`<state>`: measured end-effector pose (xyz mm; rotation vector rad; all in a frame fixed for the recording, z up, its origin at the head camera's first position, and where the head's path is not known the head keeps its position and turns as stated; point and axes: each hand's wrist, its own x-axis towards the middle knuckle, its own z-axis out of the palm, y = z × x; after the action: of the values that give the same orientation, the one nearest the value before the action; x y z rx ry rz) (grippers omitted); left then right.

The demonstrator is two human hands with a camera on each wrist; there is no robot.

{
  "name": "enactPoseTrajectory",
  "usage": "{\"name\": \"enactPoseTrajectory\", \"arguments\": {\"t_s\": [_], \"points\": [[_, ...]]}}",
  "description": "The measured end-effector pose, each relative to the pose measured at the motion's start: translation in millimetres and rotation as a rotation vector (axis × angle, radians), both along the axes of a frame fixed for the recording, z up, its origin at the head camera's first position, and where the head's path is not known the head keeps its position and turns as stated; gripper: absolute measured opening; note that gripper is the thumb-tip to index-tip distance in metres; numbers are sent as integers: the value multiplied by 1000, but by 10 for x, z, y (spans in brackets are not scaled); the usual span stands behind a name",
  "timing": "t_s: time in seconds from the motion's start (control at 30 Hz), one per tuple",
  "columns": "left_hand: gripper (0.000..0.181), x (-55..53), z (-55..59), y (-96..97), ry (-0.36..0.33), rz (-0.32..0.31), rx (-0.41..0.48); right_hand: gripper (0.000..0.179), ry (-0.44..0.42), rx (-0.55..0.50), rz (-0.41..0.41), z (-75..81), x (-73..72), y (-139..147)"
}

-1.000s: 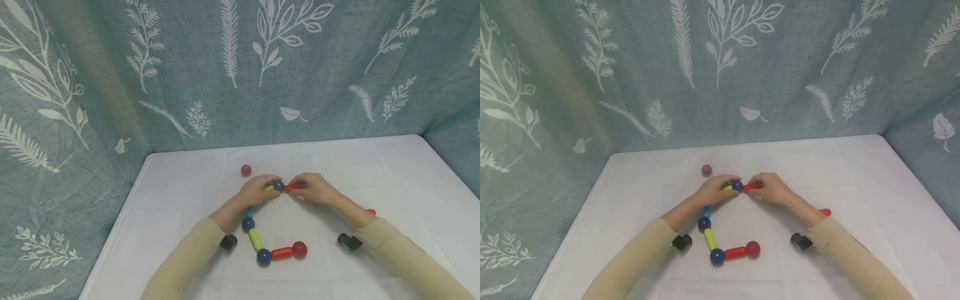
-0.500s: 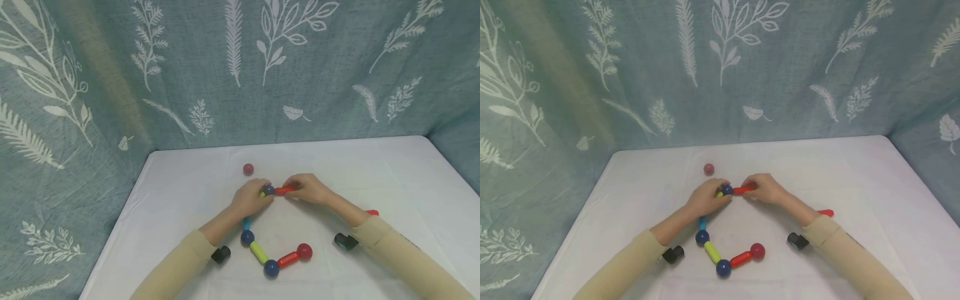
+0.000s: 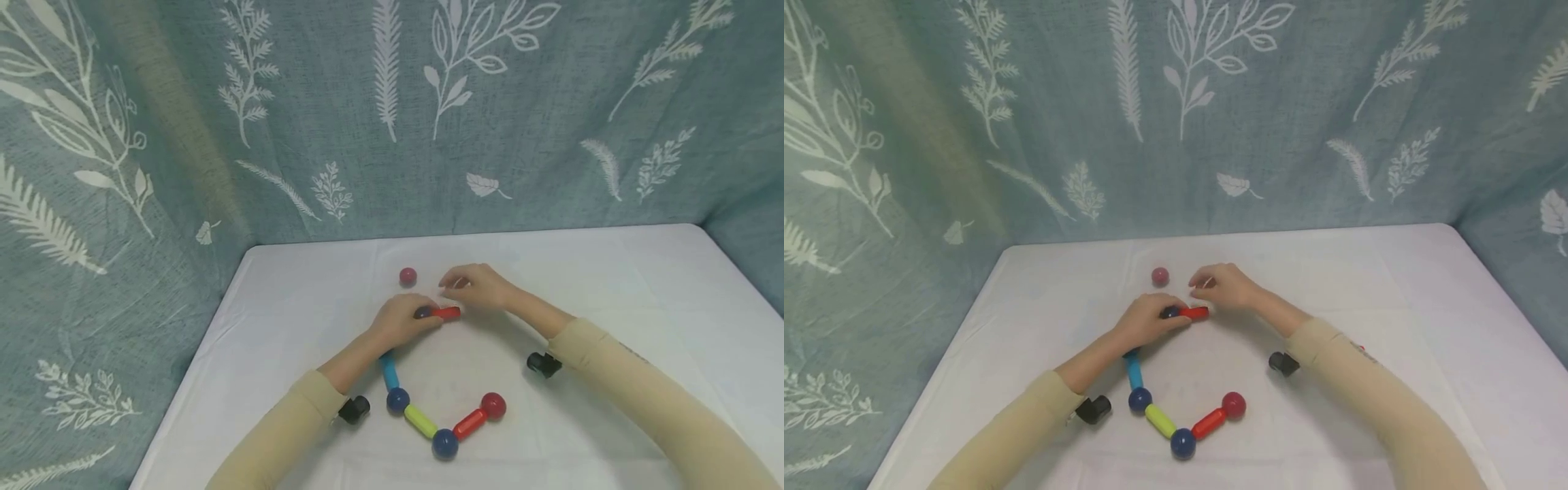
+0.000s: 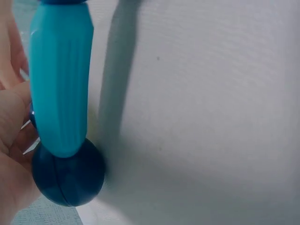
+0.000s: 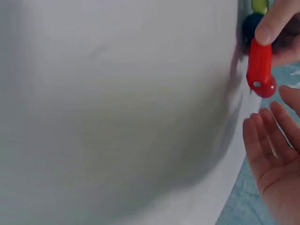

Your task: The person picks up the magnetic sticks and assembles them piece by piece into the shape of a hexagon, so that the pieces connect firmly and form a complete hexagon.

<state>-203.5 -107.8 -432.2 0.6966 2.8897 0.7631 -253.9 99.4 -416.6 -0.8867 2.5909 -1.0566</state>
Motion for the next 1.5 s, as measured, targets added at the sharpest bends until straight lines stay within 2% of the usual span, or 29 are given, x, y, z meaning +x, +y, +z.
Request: {"name": "enactPoseTrajectory", "arguments": {"t_s": [0.17,0.33,0.47,0.6,0.77,0.9,0.97,1.17,1.3,1.5], "points": [[30,-6,-2,-10,58,-39,-17,41,20,-8,32,22,-194,-248],[25,0,-24,-8,118,-63,-28,51,70,40,95,-4,-317,-471],[22,4,-35,-25,144,-70,-17,50,101,95,142,-27,-375,-596],[23,10,-47,-32,127,-62,0,41,83,137,113,-42,-381,-617],[26,23,-47,-36,97,-54,6,35,53,96,46,-50,-314,-449],[27,33,-53,-42,80,-37,0,35,40,33,14,-63,-225,-202],[28,38,-57,-44,70,-27,2,36,3,8,-9,-68,-174,-73],[28,44,-55,-38,47,-11,21,39,-51,-28,-27,-119,-23,243],[28,40,-53,-35,28,4,30,40,-65,-33,-35,-134,99,345],[27,32,-81,-26,41,8,51,40,-79,-54,-50,-165,232,414]]}}
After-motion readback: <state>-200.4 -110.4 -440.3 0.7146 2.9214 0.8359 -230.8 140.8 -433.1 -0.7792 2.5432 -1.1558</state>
